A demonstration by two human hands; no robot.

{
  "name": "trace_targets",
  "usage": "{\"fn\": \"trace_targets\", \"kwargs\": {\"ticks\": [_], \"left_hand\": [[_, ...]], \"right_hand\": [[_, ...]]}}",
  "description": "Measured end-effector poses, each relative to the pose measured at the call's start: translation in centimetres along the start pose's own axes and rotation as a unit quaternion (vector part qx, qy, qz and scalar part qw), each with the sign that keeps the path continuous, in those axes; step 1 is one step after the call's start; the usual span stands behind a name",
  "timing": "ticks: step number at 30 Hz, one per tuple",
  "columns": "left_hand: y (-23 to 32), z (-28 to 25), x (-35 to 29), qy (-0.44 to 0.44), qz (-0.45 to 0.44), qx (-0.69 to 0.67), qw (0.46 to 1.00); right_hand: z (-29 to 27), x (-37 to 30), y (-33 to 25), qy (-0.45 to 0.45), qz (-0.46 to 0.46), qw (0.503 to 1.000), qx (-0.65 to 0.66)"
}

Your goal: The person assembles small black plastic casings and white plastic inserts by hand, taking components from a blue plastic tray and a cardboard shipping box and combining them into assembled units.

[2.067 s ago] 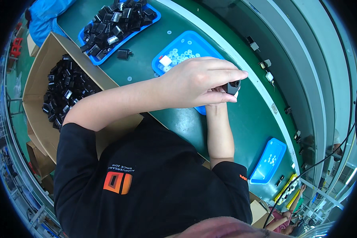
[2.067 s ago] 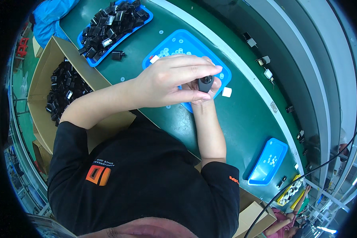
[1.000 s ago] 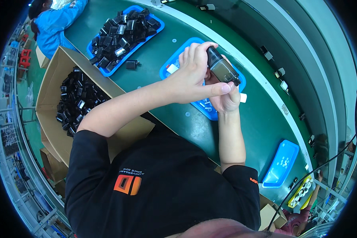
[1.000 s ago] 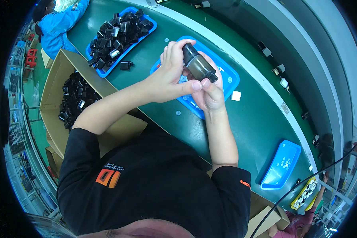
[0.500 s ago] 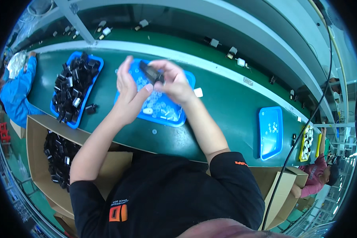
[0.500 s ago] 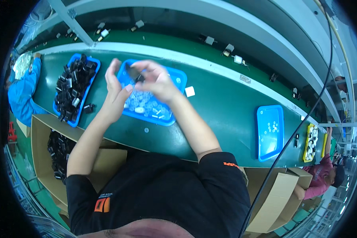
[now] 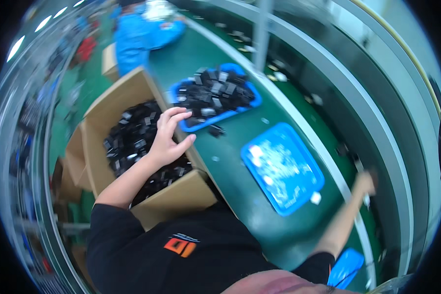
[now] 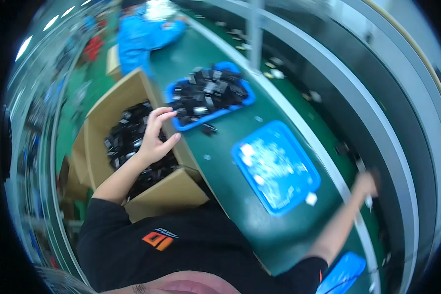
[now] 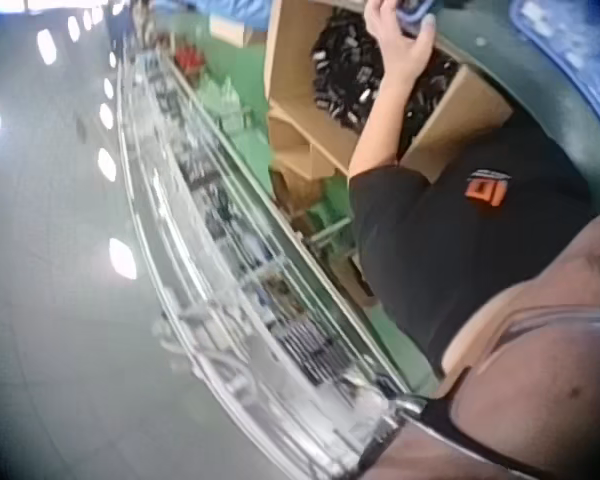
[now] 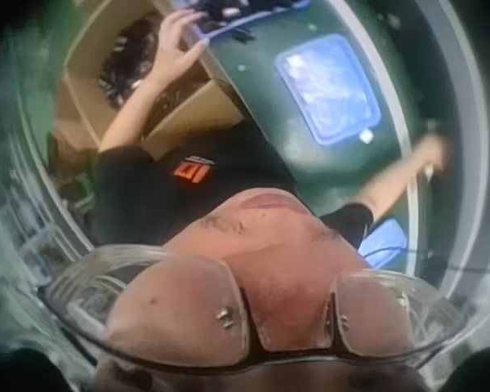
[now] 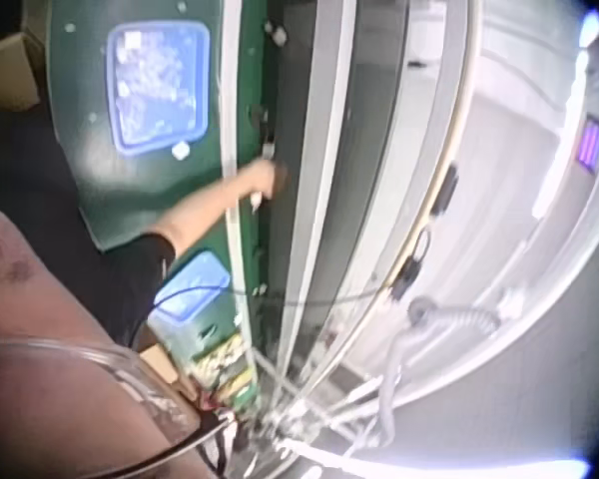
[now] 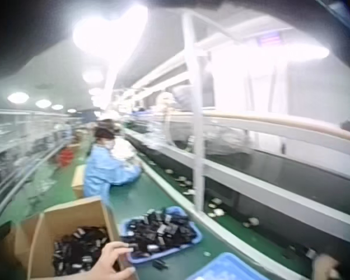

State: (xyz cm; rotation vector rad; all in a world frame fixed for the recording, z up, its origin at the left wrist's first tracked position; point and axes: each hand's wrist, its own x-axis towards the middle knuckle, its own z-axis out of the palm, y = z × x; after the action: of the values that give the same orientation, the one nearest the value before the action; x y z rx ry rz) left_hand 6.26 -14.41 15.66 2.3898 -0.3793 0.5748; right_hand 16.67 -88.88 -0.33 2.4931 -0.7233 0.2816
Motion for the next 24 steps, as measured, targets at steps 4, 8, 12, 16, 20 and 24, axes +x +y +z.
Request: {"fn": "trace_targets", "kwargs": {"ticks": [4,8,12,16,20,24], "left_hand": [[-9.0,-3.3,-8.0,0.033,-0.170,0.153,0.973],[-16.0,-3.7,-12.4,-0.047,-0.313,0.241,0.917],[-21.7,-3.9,-13.4,-0.054,-0.369,0.282,0.884],[-25.4,-1.8,-10.5,-0.064,-0.362,0.276,0.888],[-24.9,-2.4,-10.4,-0.052,-0.300,0.318,0.898],[-26.7,-1.3,-8.5,-0.022,-0.439,0.353,0.826]], "right_hand": [[-3.6,0.0,1.4,-0.158,0.196,0.960,0.122],[-2.9,2.0,-0.3,-0.190,0.185,0.950,0.166],[-3.9,2.1,-1.6,-0.141,0.174,0.923,0.312],[0.6,1.7,2.5,0.132,0.123,0.832,0.525],[-7.5,-1.9,-2.3,0.038,0.195,0.390,0.899],[-4.5,-6.6,-1.1,-0.028,0.206,0.004,0.978]]}}
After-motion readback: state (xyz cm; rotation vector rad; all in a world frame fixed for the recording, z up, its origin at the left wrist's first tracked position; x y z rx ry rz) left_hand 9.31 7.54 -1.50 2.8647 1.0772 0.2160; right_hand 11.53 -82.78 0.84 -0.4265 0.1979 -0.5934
